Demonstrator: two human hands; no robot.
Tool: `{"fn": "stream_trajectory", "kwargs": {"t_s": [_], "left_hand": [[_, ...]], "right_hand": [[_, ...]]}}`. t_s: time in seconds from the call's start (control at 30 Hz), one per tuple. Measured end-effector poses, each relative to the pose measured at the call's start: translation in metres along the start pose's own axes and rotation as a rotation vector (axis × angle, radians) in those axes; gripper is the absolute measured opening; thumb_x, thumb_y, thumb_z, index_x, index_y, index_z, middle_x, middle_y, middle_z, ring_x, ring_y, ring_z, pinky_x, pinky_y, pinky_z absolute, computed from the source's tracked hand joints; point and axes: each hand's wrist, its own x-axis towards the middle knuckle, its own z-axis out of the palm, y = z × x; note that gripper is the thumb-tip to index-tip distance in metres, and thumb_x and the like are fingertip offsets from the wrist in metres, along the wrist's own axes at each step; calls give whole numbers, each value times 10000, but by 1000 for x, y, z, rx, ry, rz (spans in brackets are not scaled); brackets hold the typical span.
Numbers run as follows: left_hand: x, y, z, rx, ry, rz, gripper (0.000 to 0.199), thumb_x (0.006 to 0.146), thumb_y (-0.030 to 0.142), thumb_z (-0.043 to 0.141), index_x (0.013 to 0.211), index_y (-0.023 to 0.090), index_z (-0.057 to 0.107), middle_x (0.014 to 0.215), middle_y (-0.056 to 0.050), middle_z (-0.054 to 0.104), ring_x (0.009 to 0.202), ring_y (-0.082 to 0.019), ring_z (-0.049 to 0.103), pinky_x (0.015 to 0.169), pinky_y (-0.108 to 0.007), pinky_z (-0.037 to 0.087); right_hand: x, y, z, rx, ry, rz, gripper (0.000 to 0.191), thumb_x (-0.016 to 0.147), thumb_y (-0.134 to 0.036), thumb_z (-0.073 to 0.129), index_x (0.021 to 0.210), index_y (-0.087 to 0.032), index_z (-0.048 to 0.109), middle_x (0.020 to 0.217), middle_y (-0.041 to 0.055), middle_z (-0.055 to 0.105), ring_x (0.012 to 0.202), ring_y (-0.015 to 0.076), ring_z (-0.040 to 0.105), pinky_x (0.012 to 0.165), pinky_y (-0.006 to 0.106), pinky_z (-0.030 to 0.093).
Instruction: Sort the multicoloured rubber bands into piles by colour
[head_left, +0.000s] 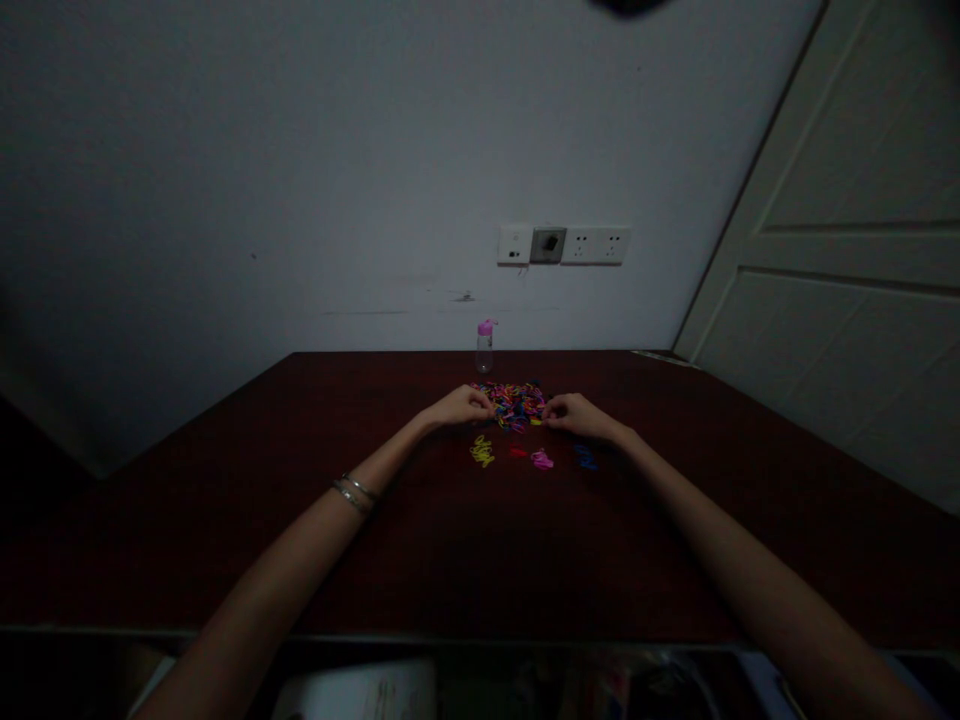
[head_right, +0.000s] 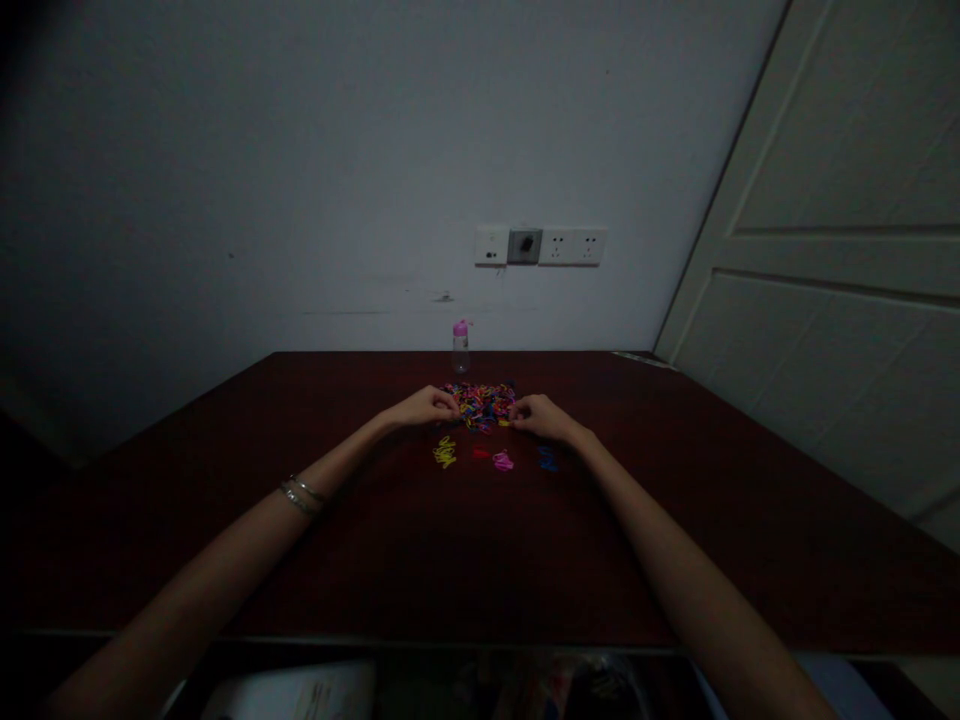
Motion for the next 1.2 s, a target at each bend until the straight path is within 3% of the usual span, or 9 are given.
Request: {"fn": "stream_trajectory", "kwargs": {"t_s": [0.43,0.73,0.93,1.2], "left_hand": [[-2,-8,-3,18,42,-14,221,651,292,597,722,95,666,559,16,516,508,-66,398,496,-200,296],[-3,-8,-5,1,55,-38,232,644,305,616,704,86,664,504,26,486,477,-64,385,484,-203,300],[-4,-9,-5,8,60,-41,226,657,294,598,723,91,672,510,24,498,474,-64,389,473,-196,299],[-3,-12,-7,11,83,-58,250,651,318,599,716,89,675,510,17,505,473,-69,389,461,-201,280]], "right_hand": [[0,0,-3,4,42,-54,177,710,-302,567,711,-159,671,736,31,641,714,157,563,673,254,415],[3,5,-3,89,154,7,208,660,-356,617,711,-158,660,807,39,632,763,162,569,705,251,431],[-8,8,-30,138,92,86,261,664,-396,603,721,-150,666,728,54,652,689,170,574,627,266,437],[-55,16,-55,225,-76,292,263,606,-397,628,686,-148,659,634,33,628,574,142,535,539,250,405]]}}
